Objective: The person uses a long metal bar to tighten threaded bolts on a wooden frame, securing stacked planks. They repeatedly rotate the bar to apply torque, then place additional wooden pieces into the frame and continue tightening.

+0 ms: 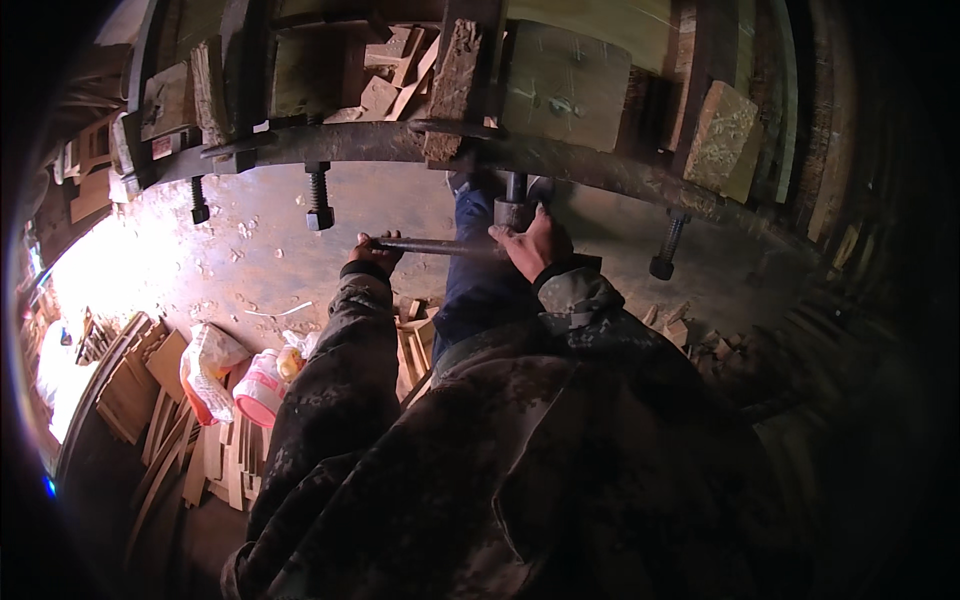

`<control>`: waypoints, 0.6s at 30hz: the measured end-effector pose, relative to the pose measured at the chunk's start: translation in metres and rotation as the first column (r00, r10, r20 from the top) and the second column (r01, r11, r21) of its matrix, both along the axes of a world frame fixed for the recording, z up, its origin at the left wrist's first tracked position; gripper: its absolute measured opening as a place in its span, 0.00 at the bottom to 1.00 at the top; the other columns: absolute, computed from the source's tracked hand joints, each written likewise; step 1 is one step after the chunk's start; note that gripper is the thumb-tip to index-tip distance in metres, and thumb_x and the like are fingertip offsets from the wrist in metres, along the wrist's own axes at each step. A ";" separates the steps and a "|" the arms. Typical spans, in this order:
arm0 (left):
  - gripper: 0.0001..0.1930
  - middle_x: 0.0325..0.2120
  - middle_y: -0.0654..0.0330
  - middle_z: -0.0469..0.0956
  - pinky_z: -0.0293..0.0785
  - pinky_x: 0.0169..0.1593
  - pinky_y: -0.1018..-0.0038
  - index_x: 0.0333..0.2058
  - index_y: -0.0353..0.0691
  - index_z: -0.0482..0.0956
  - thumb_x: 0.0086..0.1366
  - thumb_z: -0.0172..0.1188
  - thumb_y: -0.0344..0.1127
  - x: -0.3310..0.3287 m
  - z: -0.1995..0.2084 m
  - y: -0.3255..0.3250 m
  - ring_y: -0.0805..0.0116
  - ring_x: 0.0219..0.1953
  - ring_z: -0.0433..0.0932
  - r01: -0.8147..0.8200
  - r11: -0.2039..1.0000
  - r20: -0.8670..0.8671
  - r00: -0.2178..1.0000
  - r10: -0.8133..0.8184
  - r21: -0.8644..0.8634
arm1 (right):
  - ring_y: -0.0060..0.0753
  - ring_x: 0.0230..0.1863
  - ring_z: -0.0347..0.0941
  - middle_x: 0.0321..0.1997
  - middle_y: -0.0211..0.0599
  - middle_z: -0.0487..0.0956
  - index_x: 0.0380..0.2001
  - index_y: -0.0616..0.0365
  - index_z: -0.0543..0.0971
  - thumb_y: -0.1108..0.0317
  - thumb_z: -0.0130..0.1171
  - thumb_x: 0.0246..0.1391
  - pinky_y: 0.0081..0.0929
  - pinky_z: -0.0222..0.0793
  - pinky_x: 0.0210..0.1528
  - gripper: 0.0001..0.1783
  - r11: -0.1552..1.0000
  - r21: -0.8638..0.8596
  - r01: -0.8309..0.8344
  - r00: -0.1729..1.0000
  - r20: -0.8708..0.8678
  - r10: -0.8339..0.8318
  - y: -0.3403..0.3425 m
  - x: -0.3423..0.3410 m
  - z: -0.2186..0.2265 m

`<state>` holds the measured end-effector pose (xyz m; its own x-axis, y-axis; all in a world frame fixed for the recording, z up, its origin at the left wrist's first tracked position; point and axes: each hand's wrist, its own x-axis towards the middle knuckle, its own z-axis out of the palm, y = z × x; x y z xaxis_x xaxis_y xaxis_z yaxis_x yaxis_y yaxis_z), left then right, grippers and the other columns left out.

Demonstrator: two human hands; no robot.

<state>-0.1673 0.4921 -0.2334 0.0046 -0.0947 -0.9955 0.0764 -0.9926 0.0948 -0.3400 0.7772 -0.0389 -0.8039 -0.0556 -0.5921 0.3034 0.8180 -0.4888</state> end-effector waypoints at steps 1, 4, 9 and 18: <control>0.22 0.45 0.54 0.66 0.56 0.62 0.39 0.47 0.41 0.62 0.72 0.36 0.56 -0.007 0.001 0.003 0.52 0.47 0.67 -0.045 0.999 -0.025 0.999 0.045 -0.002 | 0.60 0.45 0.76 0.42 0.59 0.79 0.49 0.69 0.71 0.51 0.73 0.38 0.44 0.71 0.49 0.40 1.000 0.009 -0.006 1.000 -0.016 0.006 -0.002 -0.004 -0.002; 0.13 0.19 0.61 0.63 0.66 0.41 0.51 0.25 0.47 0.61 0.66 0.43 0.46 -0.023 0.015 0.013 0.61 0.21 0.62 -0.220 0.972 -0.140 0.968 0.209 -0.076 | 0.61 0.47 0.75 0.45 0.60 0.78 0.50 0.69 0.71 0.49 0.72 0.38 0.45 0.71 0.50 0.42 1.000 0.000 0.008 0.996 0.086 -0.008 -0.004 -0.008 -0.010; 0.20 0.11 0.68 0.54 0.57 0.23 0.64 0.19 0.50 0.58 0.67 0.42 0.51 -0.039 0.044 0.016 0.66 0.12 0.52 -0.293 0.952 0.005 0.956 0.295 -0.091 | 0.59 0.46 0.76 0.44 0.59 0.78 0.50 0.66 0.71 0.46 0.72 0.37 0.46 0.71 0.49 0.42 1.000 -0.010 0.006 0.998 -0.062 -0.007 -0.003 -0.010 -0.018; 0.16 0.10 0.70 0.49 0.54 0.22 0.66 0.18 0.52 0.54 0.66 0.40 0.43 -0.053 0.095 0.004 0.68 0.11 0.47 -0.276 0.957 0.036 0.959 0.280 -0.085 | 0.58 0.61 0.65 0.59 0.62 0.68 0.59 0.67 0.62 0.45 0.70 0.39 0.44 0.60 0.63 0.51 0.991 -0.126 -0.055 0.984 0.160 0.074 0.017 -0.014 -0.029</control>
<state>-0.2199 0.4960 -0.1381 0.0888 -0.1609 -0.9830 0.3417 -0.9221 0.1818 -0.3536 0.7943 -0.0680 -0.6892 -0.1831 -0.7011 0.3359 0.7766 -0.5330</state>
